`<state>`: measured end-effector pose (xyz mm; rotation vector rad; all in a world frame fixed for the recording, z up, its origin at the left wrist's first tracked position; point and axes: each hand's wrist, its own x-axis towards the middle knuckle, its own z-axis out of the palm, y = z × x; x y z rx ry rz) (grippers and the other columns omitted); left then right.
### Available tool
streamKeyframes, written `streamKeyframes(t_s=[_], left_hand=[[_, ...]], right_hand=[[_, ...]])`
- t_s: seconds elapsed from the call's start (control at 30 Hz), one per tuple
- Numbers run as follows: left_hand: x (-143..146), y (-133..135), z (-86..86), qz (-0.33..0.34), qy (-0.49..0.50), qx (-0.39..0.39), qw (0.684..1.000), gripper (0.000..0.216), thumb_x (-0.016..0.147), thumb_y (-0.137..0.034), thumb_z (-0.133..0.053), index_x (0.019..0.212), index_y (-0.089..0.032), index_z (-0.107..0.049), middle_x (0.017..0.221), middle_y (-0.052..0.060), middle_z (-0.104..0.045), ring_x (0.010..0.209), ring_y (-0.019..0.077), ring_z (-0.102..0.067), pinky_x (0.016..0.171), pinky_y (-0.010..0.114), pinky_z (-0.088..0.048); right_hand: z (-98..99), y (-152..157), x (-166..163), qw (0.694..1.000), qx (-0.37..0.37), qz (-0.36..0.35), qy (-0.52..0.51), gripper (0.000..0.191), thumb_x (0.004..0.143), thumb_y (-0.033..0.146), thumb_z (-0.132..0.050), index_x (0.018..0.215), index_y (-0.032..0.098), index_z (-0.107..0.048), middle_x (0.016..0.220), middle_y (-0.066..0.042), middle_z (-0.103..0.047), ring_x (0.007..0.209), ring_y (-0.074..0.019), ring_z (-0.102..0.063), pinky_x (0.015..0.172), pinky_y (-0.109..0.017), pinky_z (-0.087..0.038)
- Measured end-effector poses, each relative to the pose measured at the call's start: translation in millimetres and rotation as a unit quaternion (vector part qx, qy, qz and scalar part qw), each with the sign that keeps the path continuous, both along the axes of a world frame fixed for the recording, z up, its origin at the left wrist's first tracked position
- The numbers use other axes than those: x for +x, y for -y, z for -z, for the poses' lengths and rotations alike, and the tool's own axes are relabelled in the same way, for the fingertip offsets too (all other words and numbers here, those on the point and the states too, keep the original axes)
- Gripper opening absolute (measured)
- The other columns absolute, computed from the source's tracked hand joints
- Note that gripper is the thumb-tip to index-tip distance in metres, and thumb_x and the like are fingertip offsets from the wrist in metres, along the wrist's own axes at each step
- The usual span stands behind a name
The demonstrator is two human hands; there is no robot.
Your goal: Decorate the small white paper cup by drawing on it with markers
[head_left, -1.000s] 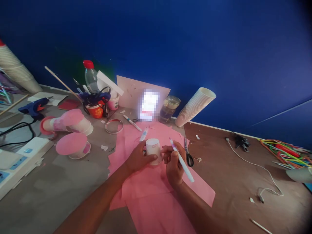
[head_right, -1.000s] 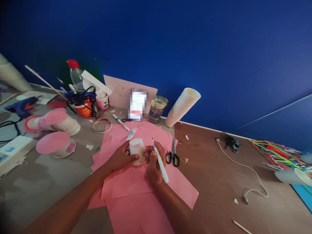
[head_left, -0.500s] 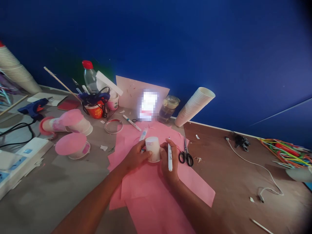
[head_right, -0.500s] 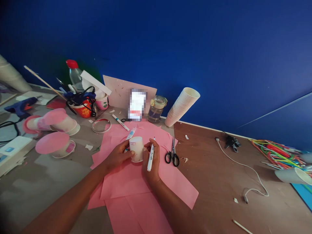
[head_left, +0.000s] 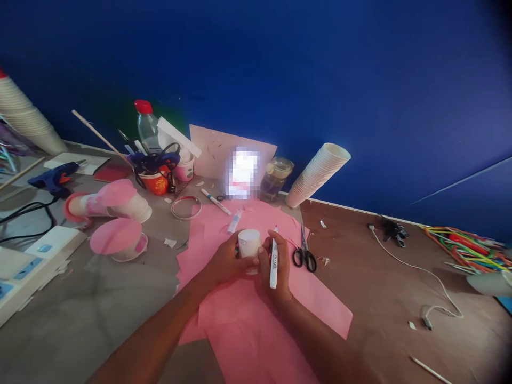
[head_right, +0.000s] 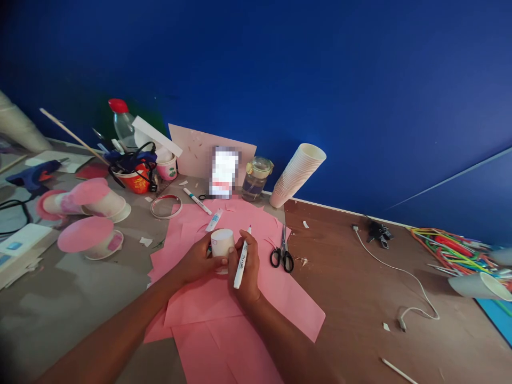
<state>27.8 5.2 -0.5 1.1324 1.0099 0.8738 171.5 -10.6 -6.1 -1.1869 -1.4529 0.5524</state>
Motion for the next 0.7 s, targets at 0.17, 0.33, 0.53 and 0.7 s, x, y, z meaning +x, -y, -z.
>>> streamKeyframes(t_s=[0.17,0.33,0.53,0.7], left_hand=[[-0.8,0.4,-4.4,0.006,-0.029,0.008,1.0,0.069,0.065,-0.038,-0.079,0.124,-0.016,-0.05,0.108,0.009,-0.065,0.094,0.0228,-0.061,0.076,0.032,-0.05],[-1.5,-1.0,-8.8,0.008,-0.048,0.011,0.999,0.064,0.067,-0.039,-0.077,0.121,-0.014,-0.052,0.107,0.01,-0.066,0.094,0.0237,-0.061,0.076,0.033,-0.05],[-0.5,-1.3,-7.7,0.004,-0.051,0.007,0.999,0.058,0.069,-0.037,-0.075,0.119,-0.015,-0.054,0.104,0.009,-0.067,0.092,0.0235,-0.062,0.076,0.035,-0.05],[-0.5,-1.8,-11.0,0.002,-0.051,0.011,0.999,0.056,0.068,-0.035,-0.075,0.116,-0.014,-0.055,0.102,0.009,-0.066,0.09,0.0234,-0.061,0.075,0.034,-0.05]], right_hand=[[7.0,-0.5,-0.5,1.0,-0.012,-0.002,-0.018,0.034,0.087,0.02,-0.05,0.121,0.023,-0.048,0.079,0.002,-0.05,0.065,-0.0117,-0.052,0.061,-0.027,-0.046],[14.1,-2.9,-1.4,0.999,-0.017,-0.009,-0.041,0.033,0.089,0.021,-0.05,0.122,0.023,-0.049,0.078,0.003,-0.049,0.063,-0.0107,-0.05,0.058,-0.025,-0.044],[15.8,-5.5,-0.7,0.999,-0.001,-0.013,-0.041,0.032,0.089,0.022,-0.05,0.121,0.023,-0.051,0.077,0.003,-0.05,0.063,-0.0108,-0.049,0.06,-0.026,-0.043],[17.6,-10.2,-2.3,0.999,-0.002,-0.01,-0.047,0.03,0.09,0.023,-0.047,0.119,0.021,-0.051,0.074,0.003,-0.051,0.061,-0.0112,-0.049,0.059,-0.026,-0.043]])
